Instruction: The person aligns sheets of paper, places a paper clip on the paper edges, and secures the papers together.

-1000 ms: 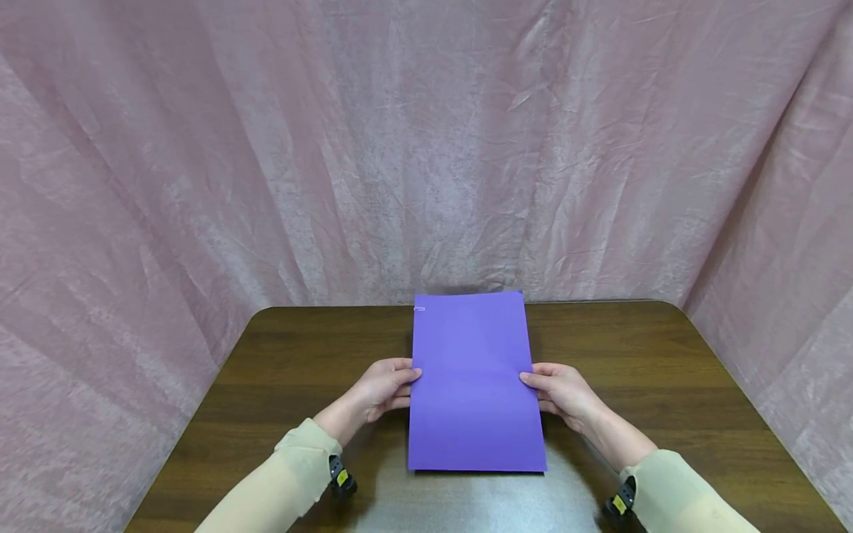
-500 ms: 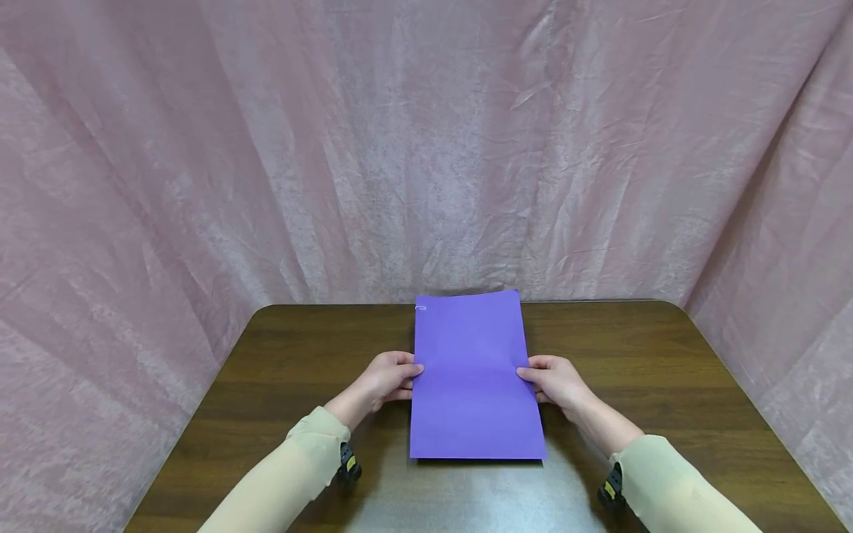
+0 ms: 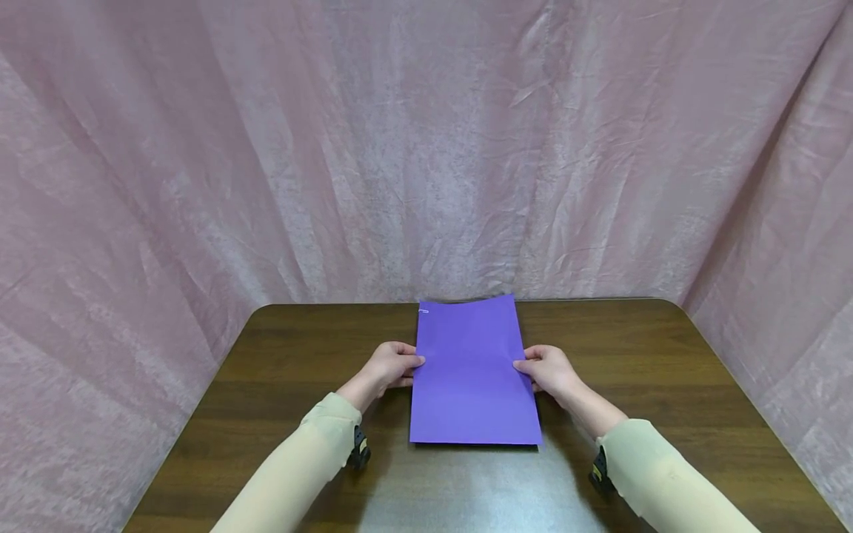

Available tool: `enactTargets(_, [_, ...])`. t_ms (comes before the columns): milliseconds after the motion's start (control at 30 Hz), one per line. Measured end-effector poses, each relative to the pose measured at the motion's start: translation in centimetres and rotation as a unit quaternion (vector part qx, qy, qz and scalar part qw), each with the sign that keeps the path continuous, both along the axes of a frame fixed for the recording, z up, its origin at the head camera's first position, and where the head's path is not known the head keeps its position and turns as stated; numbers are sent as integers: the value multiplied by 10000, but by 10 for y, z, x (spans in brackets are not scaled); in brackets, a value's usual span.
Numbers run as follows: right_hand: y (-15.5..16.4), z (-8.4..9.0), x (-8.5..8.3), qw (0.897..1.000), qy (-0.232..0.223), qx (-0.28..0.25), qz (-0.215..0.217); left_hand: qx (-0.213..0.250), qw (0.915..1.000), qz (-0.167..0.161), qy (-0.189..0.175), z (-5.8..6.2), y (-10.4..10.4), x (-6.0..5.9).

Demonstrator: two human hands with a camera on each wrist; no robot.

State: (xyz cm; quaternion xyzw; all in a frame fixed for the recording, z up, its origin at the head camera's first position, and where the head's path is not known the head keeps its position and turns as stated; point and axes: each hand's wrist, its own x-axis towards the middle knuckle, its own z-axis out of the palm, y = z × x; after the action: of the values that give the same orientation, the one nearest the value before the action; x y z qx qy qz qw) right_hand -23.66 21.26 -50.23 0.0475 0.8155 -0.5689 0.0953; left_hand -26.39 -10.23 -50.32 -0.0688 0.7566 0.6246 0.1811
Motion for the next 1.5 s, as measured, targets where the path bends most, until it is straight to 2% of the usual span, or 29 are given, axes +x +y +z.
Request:
enactTargets(333, [0,-5,-5,9999,-8,112,-45,-241,9997,50,81,-3,5,-2])
enactTargets(567, [-2,-6,-7,9996,142,236,-20,-379,9992,38,154,-3,6,-4])
enactTargets(833, [-3,-13,-15,9965,329,764,17,-642,9971,90,403,-6,9,-5])
enactTargets(1167, [-5,-8,-16,9845,532,1666,164,-1189,9907,39,658,-6,11,-5])
enactTargets(1300, [-8,-8,-18,9757,745,2050,207,-1528,9846,-92,847,-6,12,-6])
enactTargets(1500, [-9,-10,-19,9642,908,2475,289,-2311,9648,-264,1223,-7,13,-6])
